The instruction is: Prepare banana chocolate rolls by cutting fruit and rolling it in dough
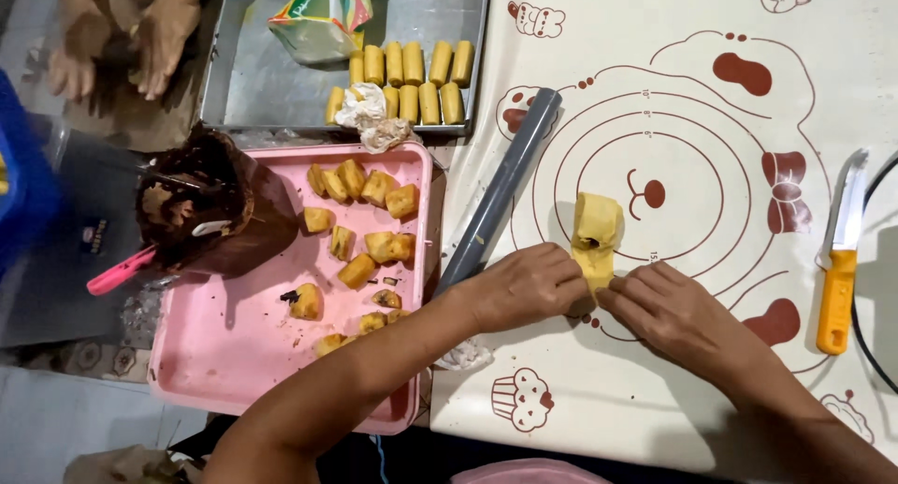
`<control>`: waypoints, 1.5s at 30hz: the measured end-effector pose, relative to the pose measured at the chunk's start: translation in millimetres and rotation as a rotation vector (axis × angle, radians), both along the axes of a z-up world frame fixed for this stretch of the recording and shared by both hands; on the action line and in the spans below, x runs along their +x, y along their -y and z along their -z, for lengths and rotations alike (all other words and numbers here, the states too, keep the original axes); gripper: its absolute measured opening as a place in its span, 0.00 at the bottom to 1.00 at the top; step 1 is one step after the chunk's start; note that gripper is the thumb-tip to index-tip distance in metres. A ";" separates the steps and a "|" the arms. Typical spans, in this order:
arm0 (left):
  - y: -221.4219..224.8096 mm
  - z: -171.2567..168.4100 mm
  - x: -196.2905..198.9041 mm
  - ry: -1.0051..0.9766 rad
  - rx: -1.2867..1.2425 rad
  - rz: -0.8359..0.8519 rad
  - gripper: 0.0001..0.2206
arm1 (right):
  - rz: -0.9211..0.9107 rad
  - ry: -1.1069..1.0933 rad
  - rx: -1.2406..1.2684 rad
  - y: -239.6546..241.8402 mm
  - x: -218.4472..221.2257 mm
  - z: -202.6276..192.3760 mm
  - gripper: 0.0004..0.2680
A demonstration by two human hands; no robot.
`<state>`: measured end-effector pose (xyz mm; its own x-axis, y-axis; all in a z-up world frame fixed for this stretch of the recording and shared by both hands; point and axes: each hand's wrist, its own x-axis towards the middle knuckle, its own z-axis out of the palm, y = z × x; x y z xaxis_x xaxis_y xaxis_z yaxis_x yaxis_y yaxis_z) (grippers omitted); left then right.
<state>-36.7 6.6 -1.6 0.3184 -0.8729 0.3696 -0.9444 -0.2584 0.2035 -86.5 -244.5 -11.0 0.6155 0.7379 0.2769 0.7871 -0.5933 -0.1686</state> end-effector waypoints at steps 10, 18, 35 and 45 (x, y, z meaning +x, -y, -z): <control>8.9 4.0 -6.6 -0.192 -0.206 -0.221 0.07 | 0.182 -0.225 0.220 -11.9 0.5 -12.2 0.15; 7.5 11.2 -6.6 -0.408 -0.160 -0.336 0.07 | 0.226 -0.078 0.257 -20.1 -0.4 -6.6 0.06; 18.7 8.8 -3.7 -0.038 -0.259 -0.448 0.05 | 0.173 -0.087 0.318 -32.6 1.2 -43.4 0.05; 21.3 26.7 -0.3 0.093 -0.313 -0.399 0.09 | 0.298 0.197 0.294 -20.1 4.0 18.4 0.13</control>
